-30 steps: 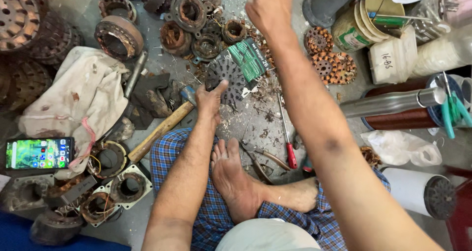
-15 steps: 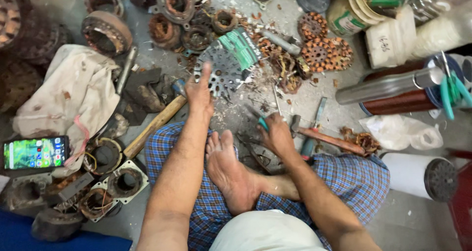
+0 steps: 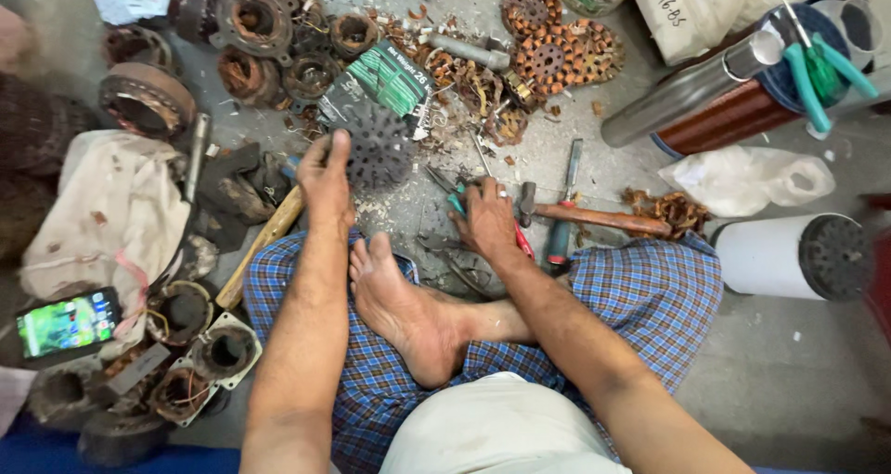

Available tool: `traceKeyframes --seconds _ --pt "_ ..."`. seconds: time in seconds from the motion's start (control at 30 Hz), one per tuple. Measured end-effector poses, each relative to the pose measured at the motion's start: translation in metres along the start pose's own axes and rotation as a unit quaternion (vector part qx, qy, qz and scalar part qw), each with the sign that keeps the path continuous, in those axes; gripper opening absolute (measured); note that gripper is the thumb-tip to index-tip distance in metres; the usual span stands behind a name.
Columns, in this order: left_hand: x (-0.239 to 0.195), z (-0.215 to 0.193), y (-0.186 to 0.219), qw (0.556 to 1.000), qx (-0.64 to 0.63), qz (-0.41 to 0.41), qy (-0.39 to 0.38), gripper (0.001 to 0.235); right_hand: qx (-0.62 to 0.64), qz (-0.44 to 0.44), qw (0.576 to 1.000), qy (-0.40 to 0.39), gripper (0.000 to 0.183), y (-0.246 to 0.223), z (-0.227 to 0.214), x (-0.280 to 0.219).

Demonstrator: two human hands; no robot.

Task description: The person is repairing a fan motor stator by winding copper coils into its slots and using pliers and a screwdriver to adjust and secure the wires.

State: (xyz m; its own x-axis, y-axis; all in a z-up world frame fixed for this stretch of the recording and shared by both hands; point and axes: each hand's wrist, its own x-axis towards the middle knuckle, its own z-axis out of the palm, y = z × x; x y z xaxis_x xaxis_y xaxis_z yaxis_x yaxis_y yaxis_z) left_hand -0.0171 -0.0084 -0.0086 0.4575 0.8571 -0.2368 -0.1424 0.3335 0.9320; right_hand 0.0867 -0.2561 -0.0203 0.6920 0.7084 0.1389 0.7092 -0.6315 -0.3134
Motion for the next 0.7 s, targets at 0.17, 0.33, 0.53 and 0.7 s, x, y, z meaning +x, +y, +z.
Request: traceKeyframes --seconds 0.17,0.33,0.53,0.7 --pt "-0.033 0.000 0.016 0.991 0.013 0.040 -0.129 0.027 0.313 0.015 0.950 -0.017 0.053 0.003 -0.009 0.006" --pt "-0.059 0.011 0.033 0.963 0.114 0.054 -0.240 0.027 0.671 0.081 0.720 -0.156 0.062 0.003 -0.001 0.008" --pt "-0.086 0.038 0.045 0.936 0.257 0.105 -0.216 0.038 0.739 0.095 0.659 -0.106 0.035 0.011 0.014 0.009" --pt "-0.105 0.047 0.069 0.848 0.425 0.222 -0.225 0.083 0.734 0.108 0.668 -0.058 0.022 0.018 0.016 0.006"
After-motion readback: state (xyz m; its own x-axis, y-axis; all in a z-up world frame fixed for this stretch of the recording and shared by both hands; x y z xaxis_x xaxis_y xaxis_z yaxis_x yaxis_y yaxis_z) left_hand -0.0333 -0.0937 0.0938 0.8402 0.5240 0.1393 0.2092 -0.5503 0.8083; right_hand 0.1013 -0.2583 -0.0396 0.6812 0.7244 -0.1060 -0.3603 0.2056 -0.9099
